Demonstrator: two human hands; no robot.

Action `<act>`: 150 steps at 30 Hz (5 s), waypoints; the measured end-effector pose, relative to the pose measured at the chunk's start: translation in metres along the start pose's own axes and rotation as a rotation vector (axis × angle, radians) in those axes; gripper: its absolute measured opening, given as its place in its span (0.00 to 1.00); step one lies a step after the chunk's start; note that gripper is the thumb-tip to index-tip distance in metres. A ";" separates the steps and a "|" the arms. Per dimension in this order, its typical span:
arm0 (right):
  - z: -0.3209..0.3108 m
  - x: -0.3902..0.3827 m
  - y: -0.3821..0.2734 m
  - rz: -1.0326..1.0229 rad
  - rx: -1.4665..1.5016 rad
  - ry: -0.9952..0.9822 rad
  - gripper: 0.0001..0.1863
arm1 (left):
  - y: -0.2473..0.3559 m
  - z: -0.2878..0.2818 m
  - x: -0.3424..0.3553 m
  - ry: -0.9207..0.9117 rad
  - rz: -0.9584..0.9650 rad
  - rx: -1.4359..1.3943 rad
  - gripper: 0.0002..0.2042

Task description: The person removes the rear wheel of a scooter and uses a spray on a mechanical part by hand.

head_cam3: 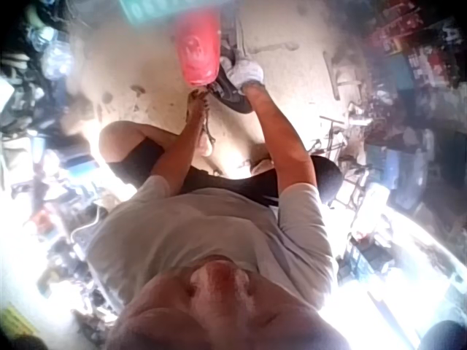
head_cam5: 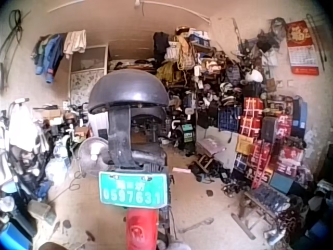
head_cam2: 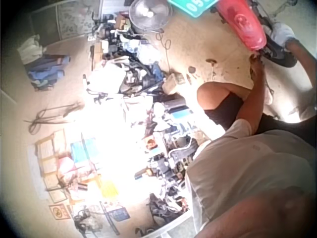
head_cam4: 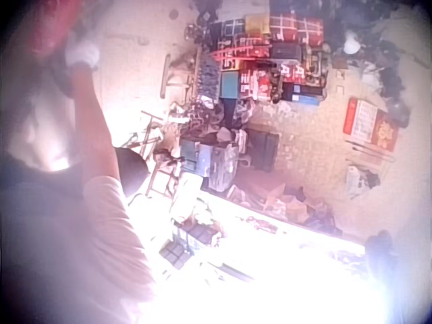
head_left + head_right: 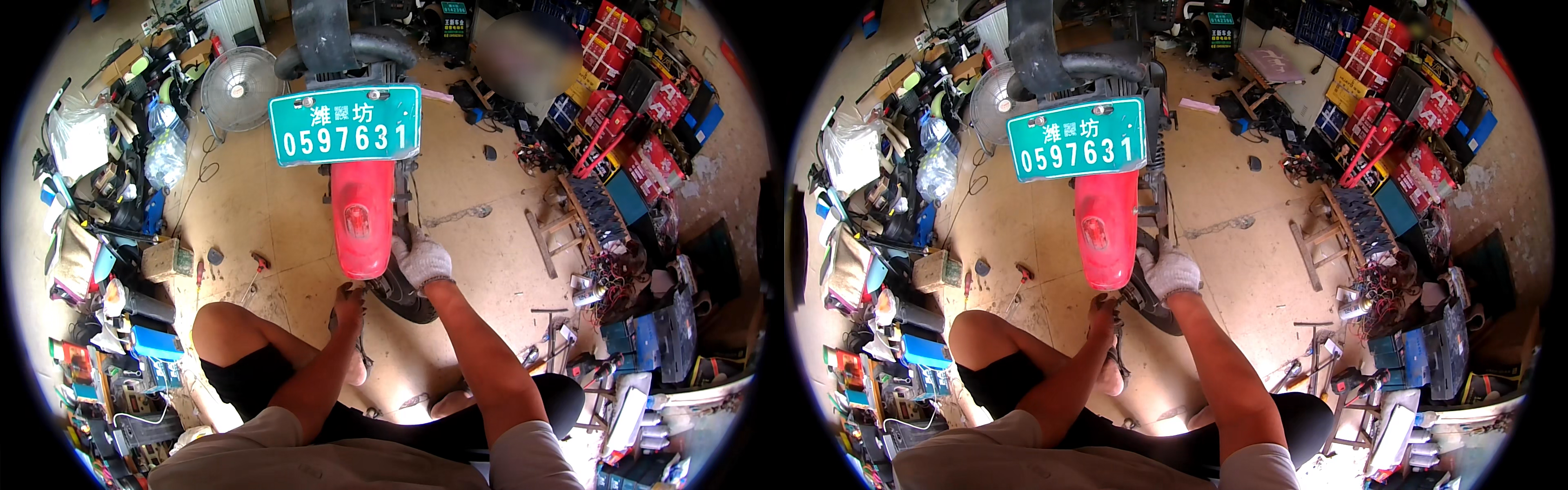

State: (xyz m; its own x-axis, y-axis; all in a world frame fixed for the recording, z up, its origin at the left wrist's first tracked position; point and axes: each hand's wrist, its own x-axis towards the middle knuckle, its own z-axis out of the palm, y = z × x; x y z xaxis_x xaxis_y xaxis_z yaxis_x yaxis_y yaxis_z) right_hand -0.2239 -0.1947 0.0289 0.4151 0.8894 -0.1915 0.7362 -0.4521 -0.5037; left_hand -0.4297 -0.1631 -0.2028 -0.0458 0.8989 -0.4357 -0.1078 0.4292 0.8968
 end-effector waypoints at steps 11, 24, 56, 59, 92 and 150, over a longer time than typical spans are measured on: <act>0.003 0.001 0.006 -0.008 0.025 0.037 0.46 | 0.002 0.003 0.001 -0.132 0.008 0.032 0.16; 0.004 0.001 0.009 -0.019 0.015 0.070 0.46 | 0.002 0.007 0.001 -0.071 0.000 0.027 0.14; 0.006 0.004 0.012 0.013 0.010 0.108 0.44 | -0.002 -0.004 0.011 -0.096 -0.309 -0.247 0.14; 0.009 0.003 0.000 -0.030 0.022 0.120 0.43 | -0.035 -0.065 0.063 0.226 -0.315 -0.359 0.16; 0.013 -0.032 0.015 -0.042 0.232 0.140 0.30 | 0.172 0.097 0.000 -0.622 1.238 1.007 0.16; -0.021 -0.013 0.139 0.070 0.106 0.185 0.45 | 0.093 0.035 0.081 -0.275 1.056 0.811 0.21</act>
State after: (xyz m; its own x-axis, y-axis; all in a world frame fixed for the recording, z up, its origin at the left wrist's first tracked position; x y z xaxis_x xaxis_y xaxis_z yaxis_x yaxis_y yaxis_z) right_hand -0.1157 -0.2703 -0.0208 0.5614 0.8241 -0.0757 0.6459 -0.4935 -0.5825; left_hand -0.4088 -0.0473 -0.1523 0.4663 0.7757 0.4252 0.4690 -0.6244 0.6246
